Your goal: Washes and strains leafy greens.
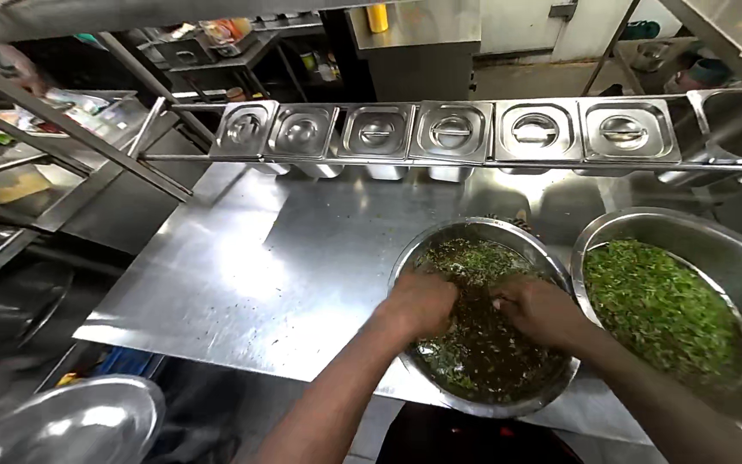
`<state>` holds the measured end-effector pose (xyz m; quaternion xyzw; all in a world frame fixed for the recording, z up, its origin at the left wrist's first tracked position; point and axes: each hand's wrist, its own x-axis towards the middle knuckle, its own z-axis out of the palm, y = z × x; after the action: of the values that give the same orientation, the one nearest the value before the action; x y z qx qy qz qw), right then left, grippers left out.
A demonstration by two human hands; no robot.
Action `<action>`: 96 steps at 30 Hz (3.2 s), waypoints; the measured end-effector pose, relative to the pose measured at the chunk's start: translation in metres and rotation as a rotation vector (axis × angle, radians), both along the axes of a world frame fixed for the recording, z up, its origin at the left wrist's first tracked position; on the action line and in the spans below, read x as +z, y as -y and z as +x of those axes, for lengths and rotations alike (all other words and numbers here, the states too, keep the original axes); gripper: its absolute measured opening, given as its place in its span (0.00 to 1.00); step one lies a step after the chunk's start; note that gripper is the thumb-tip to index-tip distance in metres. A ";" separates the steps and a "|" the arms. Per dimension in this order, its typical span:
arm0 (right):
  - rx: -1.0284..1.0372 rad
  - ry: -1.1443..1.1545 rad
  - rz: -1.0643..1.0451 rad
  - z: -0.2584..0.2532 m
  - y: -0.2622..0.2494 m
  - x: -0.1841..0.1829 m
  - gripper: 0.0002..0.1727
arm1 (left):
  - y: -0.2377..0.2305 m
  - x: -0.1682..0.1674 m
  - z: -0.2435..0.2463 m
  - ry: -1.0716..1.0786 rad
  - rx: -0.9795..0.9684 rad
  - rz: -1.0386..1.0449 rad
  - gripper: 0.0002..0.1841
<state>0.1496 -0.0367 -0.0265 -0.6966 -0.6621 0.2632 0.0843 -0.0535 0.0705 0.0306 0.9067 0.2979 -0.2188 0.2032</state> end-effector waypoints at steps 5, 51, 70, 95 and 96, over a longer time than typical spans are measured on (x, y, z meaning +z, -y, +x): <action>-0.036 -0.136 0.559 0.013 0.008 0.047 0.10 | -0.013 0.021 -0.023 0.577 0.199 0.005 0.21; 0.096 -0.149 -0.136 -0.024 0.026 -0.020 0.24 | -0.026 -0.140 -0.073 0.903 0.861 0.292 0.19; -1.447 -1.405 0.244 0.000 -0.051 -0.026 0.07 | -0.027 -0.130 -0.074 0.777 0.901 0.158 0.17; -1.238 -1.357 0.065 -0.077 -0.141 -0.052 0.29 | -0.023 -0.128 -0.074 0.785 0.985 0.098 0.16; -1.225 -1.361 0.049 -0.082 -0.141 -0.052 0.29 | -0.023 -0.127 -0.074 0.788 0.988 0.093 0.16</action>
<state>0.0678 0.1048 -0.0788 -0.6186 0.0104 0.5119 0.5960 -0.1277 0.0933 -0.0965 0.6827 0.5933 0.2641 0.3348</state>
